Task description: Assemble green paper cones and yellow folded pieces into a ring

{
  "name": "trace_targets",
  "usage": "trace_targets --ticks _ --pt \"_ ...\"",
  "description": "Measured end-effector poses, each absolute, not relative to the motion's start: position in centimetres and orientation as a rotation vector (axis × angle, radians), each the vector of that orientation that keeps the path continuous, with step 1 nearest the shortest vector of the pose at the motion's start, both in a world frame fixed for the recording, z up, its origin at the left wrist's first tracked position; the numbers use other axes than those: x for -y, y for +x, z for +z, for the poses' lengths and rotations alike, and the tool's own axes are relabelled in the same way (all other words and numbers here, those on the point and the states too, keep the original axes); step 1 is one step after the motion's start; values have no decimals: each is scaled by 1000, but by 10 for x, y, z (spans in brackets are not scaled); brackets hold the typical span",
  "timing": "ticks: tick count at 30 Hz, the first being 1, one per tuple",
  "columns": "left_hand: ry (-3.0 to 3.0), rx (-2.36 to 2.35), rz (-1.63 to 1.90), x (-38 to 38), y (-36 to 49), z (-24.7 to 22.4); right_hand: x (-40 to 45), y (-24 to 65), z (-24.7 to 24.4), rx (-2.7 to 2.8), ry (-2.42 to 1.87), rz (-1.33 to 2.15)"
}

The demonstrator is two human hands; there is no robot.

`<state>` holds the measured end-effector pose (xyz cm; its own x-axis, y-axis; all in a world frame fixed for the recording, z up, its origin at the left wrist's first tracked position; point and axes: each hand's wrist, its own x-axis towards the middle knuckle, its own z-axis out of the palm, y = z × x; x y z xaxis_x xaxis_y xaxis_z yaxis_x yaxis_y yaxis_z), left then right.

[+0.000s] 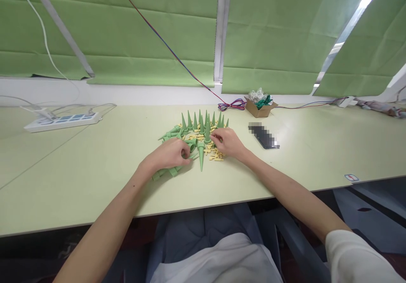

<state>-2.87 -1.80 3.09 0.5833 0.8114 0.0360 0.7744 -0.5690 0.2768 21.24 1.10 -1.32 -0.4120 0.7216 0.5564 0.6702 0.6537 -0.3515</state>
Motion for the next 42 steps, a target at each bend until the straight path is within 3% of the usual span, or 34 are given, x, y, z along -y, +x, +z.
trace_targets --ticks 7,11,42 --pt "2503 -1262 763 19 -26 30 -14 216 -11 2367 -1079 72" --pt "2503 -1240 893 19 -23 27 -11 214 -12 2453 -1114 35" --pt "2469 -1321 530 20 -17 22 -5 206 -11 2586 -1206 -47"
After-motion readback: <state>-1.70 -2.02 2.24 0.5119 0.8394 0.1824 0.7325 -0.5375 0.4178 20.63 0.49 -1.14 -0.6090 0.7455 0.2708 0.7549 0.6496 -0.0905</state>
